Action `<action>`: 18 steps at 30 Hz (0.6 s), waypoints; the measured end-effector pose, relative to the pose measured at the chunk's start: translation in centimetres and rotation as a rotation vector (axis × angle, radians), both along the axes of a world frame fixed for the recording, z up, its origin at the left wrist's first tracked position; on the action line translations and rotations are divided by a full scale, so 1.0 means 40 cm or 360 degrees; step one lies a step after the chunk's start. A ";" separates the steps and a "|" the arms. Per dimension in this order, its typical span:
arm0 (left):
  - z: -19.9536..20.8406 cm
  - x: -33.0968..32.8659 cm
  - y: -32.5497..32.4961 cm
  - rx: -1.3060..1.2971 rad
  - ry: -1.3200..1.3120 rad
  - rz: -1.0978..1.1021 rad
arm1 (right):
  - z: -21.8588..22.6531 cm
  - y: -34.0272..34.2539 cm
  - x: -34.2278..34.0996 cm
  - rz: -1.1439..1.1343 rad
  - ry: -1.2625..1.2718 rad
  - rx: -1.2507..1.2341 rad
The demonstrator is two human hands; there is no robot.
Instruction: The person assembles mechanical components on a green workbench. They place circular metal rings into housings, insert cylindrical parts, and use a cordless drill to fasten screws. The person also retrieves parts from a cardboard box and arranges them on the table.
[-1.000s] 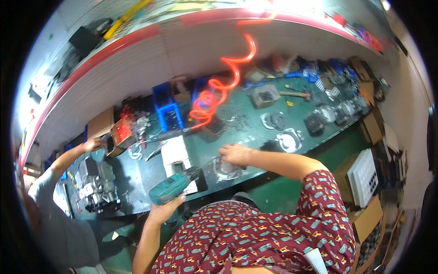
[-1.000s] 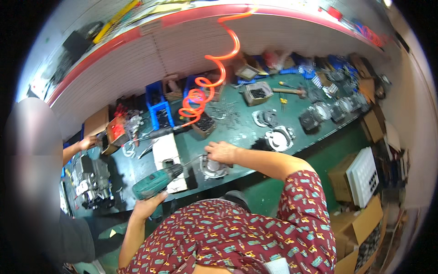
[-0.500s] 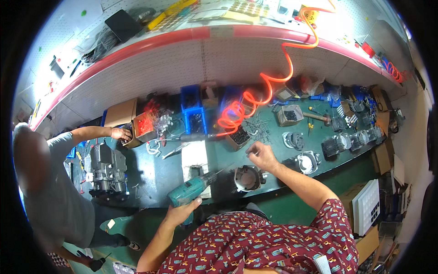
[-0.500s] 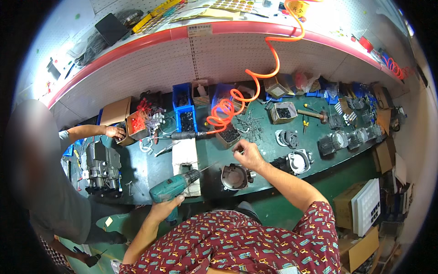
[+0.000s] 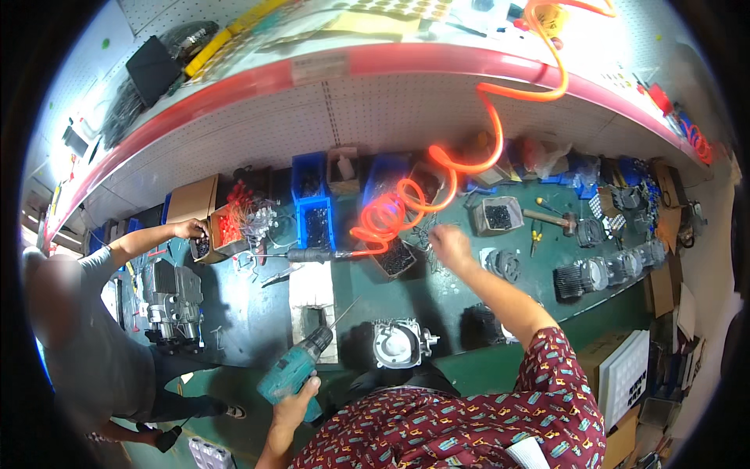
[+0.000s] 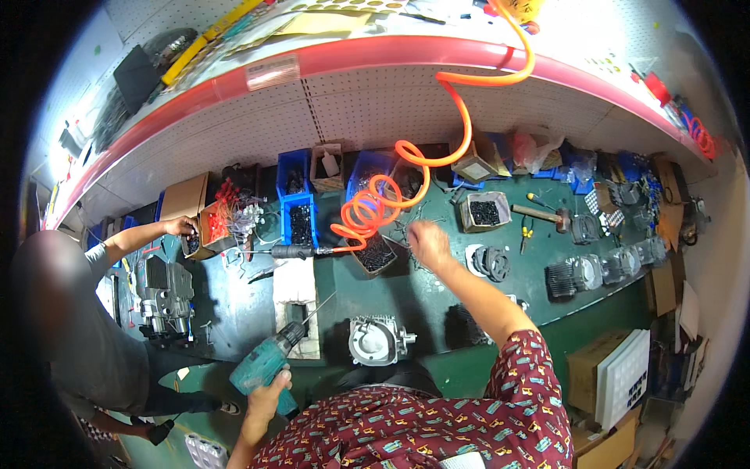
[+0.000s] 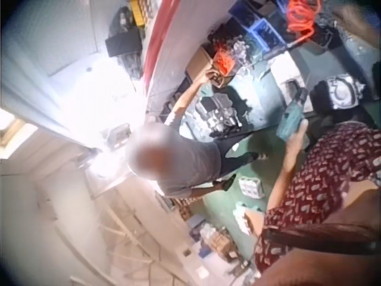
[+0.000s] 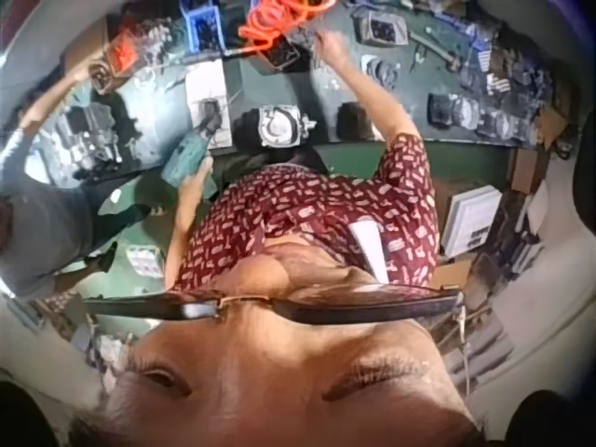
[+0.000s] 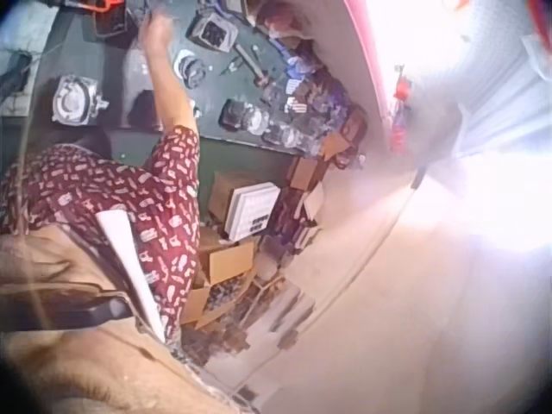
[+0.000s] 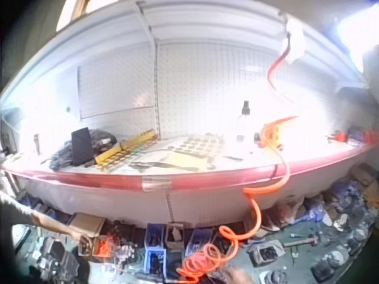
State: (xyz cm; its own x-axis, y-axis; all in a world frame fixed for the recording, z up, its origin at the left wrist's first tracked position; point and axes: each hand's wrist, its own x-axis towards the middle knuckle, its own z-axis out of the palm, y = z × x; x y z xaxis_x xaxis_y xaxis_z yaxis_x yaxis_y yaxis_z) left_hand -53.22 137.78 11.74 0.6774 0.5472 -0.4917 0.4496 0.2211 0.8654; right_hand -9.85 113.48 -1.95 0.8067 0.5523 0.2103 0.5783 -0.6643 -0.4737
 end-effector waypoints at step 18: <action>-0.052 -0.122 -0.119 0.0367 0.0646 -0.0098 | -0.266 0.494 0.499 0.0498 0.0063 -0.0732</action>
State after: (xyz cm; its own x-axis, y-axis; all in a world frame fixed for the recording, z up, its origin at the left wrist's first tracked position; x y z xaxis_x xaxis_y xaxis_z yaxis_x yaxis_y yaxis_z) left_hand -58.11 133.02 9.64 0.4903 0.6380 -0.5937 0.7681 0.0056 0.6403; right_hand 10.10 133.26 -12.58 0.5918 0.7945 -0.1360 0.7689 -0.6070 -0.2005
